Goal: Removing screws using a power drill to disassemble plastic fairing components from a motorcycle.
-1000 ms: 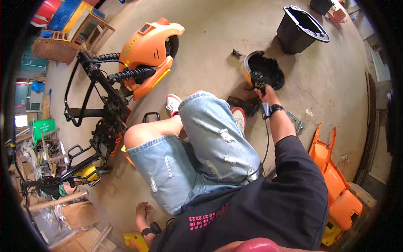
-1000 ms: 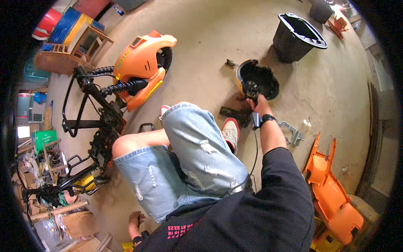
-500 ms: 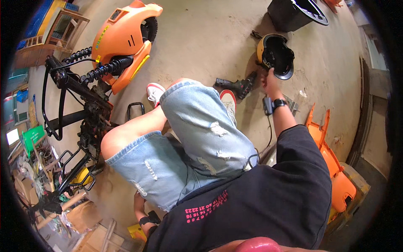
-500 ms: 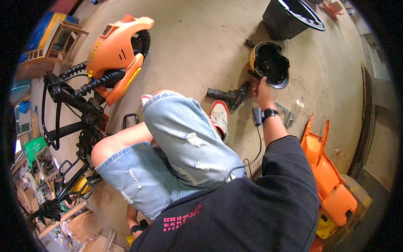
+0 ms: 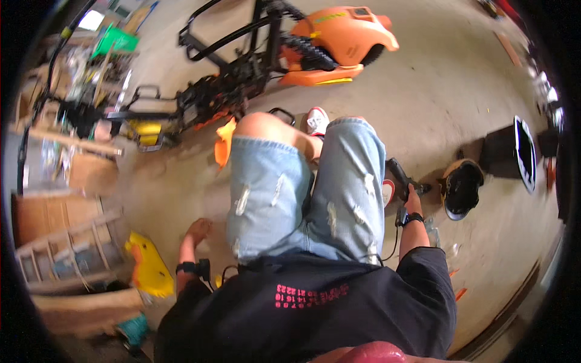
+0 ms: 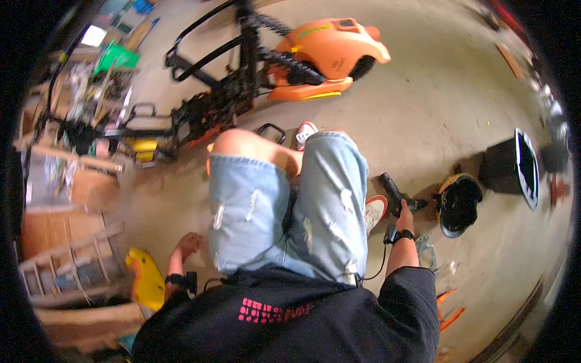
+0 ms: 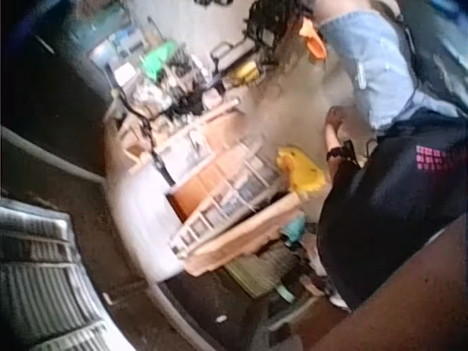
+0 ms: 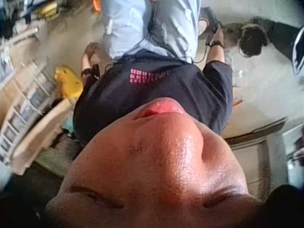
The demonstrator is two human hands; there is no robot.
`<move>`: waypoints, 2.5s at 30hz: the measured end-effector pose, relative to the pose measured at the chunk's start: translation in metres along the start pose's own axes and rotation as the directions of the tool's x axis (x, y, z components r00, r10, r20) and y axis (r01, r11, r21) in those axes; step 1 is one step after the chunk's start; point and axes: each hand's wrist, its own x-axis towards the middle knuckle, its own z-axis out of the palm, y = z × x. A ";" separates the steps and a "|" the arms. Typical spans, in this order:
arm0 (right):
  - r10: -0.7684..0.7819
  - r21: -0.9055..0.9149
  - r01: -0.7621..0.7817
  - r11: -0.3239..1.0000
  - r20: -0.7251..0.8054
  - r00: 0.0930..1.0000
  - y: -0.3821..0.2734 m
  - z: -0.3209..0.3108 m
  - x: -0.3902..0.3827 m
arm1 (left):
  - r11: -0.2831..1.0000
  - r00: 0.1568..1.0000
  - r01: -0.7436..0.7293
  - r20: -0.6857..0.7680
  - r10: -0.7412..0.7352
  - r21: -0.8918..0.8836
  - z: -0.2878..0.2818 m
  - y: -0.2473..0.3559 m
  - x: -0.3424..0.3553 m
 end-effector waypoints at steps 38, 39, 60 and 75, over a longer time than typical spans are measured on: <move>-0.786 -0.665 0.723 0.190 0.338 0.518 -0.428 0.245 -0.351 | 0.441 0.403 -0.073 0.378 0.834 -0.894 0.227 0.476 -0.062; -0.758 -0.598 0.768 0.230 0.385 0.526 -0.423 0.255 -0.339 | 0.504 0.518 -0.045 0.411 0.750 -0.863 0.224 0.474 -0.050; -0.051 0.294 0.004 0.956 0.151 0.987 -0.296 0.385 0.079 | 0.529 0.693 -0.456 0.086 0.715 -0.716 0.231 0.496 -0.022; -0.114 0.321 0.085 0.943 0.075 0.991 -0.306 0.424 0.088 | 0.692 0.653 -0.483 0.306 0.693 -0.537 0.213 0.504 -0.040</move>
